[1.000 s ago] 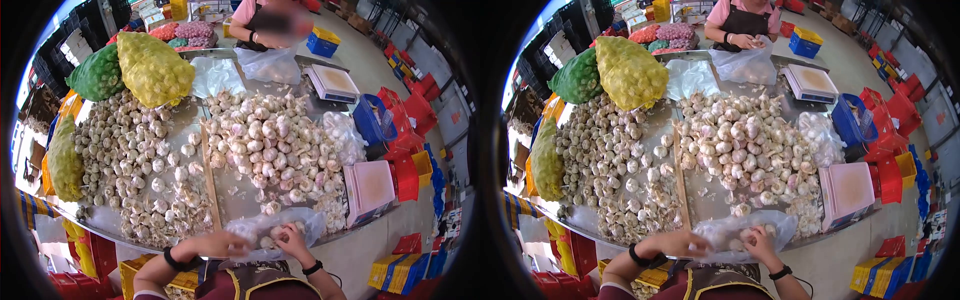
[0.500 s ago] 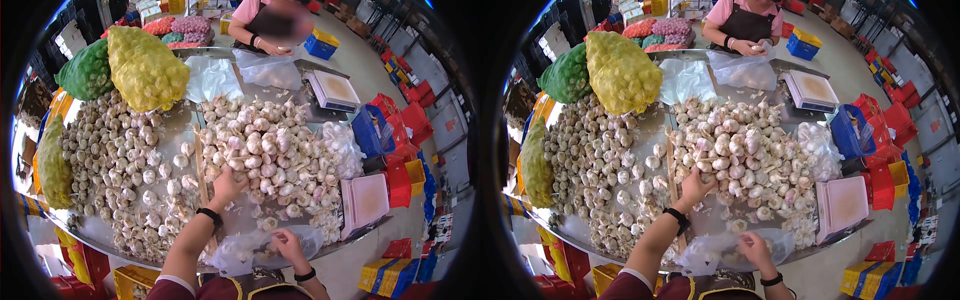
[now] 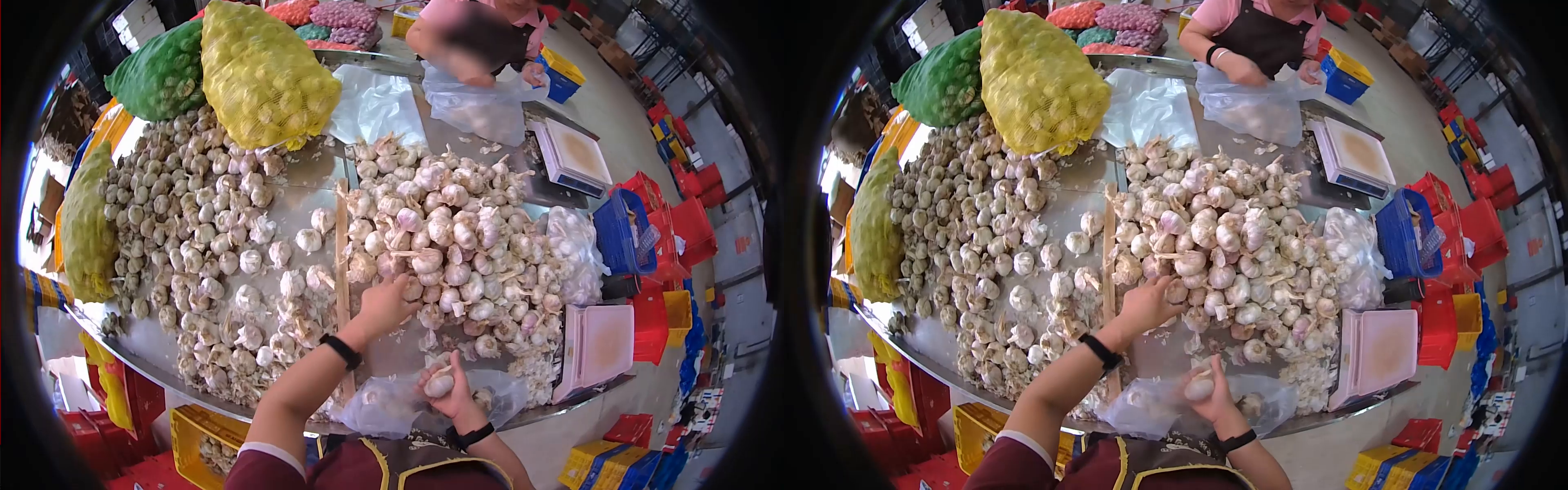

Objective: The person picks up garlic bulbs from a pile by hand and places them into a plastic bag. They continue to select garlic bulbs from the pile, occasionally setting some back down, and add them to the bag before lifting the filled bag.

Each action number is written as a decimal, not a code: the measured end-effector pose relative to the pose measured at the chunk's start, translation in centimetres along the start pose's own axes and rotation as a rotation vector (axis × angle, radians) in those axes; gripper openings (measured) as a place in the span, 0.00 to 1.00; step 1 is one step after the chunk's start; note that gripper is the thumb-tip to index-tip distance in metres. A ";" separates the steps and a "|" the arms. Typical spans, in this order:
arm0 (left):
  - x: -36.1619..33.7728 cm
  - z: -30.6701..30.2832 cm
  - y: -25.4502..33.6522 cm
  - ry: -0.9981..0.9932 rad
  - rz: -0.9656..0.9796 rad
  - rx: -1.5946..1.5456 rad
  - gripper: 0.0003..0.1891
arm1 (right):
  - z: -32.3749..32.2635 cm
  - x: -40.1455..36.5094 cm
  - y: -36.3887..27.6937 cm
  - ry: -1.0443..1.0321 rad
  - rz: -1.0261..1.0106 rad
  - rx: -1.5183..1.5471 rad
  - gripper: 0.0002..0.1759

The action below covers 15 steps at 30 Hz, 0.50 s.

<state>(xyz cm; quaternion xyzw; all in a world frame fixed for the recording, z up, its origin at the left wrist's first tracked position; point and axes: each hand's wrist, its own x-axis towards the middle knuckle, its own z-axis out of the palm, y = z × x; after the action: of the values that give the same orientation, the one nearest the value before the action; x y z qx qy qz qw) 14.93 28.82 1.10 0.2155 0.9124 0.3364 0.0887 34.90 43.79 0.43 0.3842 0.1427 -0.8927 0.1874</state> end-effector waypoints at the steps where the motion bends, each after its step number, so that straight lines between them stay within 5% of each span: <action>1: 0.7 1.0 0.1 -0.062 -0.006 0.080 0.28 | -1.1 0.1 0.0 -0.005 0.010 0.030 0.25; 6: 2.6 2.7 -1.0 -0.231 -0.060 0.051 0.31 | -3.1 -1.2 -0.8 0.004 -0.025 -0.062 0.18; 10: -1.1 1.6 -0.2 -0.217 -0.073 -0.161 0.30 | -3.2 -1.3 -0.9 -0.231 0.049 -0.104 0.27; 15: -7.0 -2.8 3.7 -0.565 0.079 -0.312 0.30 | 1.1 -1.4 -0.4 -0.232 0.099 -0.043 0.33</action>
<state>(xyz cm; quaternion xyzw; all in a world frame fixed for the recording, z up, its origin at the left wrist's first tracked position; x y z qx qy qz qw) 21.54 26.56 5.78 0.3195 0.7800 0.4023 0.3572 34.87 44.04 2.22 0.2809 0.1202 -0.9175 0.2546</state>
